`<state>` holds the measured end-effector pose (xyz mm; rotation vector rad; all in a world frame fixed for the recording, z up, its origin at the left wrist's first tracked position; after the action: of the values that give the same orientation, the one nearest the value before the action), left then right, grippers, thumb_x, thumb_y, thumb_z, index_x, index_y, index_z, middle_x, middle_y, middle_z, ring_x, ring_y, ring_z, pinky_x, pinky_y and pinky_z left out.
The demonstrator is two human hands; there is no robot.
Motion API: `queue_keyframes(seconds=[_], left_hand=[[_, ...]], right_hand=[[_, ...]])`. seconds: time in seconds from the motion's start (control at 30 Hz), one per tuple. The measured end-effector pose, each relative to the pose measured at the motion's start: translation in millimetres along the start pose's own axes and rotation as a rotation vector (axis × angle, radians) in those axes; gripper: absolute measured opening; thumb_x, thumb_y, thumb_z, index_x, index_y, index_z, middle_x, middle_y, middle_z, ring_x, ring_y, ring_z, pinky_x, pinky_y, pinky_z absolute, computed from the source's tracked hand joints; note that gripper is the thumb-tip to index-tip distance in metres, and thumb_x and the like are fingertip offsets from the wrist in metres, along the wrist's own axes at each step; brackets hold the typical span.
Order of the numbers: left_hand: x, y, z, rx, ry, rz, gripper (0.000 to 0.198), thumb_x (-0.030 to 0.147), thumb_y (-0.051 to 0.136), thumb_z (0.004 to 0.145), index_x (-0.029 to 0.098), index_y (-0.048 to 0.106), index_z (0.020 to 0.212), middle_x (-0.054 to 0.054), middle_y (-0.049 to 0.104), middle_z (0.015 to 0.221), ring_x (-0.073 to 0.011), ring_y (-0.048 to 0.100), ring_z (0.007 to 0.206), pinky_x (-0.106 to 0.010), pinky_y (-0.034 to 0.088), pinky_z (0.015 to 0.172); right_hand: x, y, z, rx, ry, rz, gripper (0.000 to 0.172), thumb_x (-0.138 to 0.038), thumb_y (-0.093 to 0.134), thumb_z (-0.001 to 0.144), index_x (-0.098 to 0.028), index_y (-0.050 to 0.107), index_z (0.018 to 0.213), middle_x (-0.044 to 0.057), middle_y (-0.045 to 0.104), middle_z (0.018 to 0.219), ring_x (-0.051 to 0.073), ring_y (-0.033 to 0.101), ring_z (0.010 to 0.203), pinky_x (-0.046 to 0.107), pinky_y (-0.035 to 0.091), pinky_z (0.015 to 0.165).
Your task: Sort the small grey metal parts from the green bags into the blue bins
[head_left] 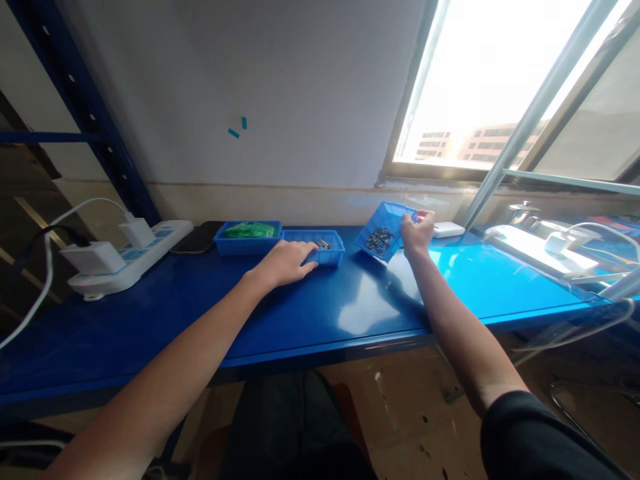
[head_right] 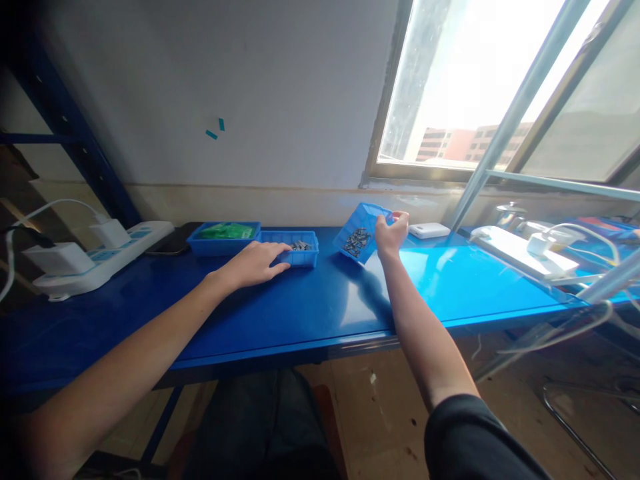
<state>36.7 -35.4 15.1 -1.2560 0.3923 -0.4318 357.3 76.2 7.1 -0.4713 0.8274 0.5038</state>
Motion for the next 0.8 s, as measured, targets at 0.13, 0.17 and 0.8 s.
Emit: queue_keyframes(seconds=[0.13, 0.17, 0.8], left_hand=[[-1, 0.8, 0, 0.000, 0.015, 0.024, 0.042, 0.042, 0.043, 0.092, 0.019, 0.051, 0.126, -0.010, 0.065, 0.119, -0.0264, 0.060, 0.109, -0.037, 0.041, 0.090], [0, 0.7, 0, -0.001, 0.016, 0.023, 0.042, 0.042, 0.042, 0.092, 0.019, 0.051, 0.126, -0.010, 0.065, 0.119, -0.0264, 0.060, 0.110, -0.037, 0.041, 0.090], [1, -0.2, 0, 0.013, -0.013, 0.041, 0.044, 0.044, 0.042, 0.092, 0.019, 0.052, 0.126, -0.010, 0.062, 0.120, -0.0263, 0.055, 0.110, -0.038, 0.040, 0.093]], right_hand=[[-1, -10, 6, 0.189, -0.083, 0.007, 0.027, -0.032, 0.056, 0.073, -0.016, 0.052, 0.094, 0.005, 0.050, 0.093, 0.021, 0.053, 0.089, 0.041, 0.044, 0.090], [-2, -10, 5, 0.204, -0.116, 0.016, 0.026, -0.031, 0.057, 0.073, -0.016, 0.053, 0.094, 0.005, 0.049, 0.095, 0.020, 0.053, 0.088, 0.041, 0.044, 0.089], [-36, -6, -30, 0.138, -0.518, 0.045, 0.022, -0.035, 0.056, 0.083, -0.019, 0.055, 0.098, 0.006, 0.045, 0.102, 0.020, 0.051, 0.100, 0.040, 0.046, 0.089]])
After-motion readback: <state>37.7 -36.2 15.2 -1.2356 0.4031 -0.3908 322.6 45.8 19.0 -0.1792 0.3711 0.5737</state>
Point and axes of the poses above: each hand's wrist, its own z-axis towards the middle knuckle, its own y-axis out of the palm, x = y × z, the point moved 2 cm from there along z, towards the middle knuckle
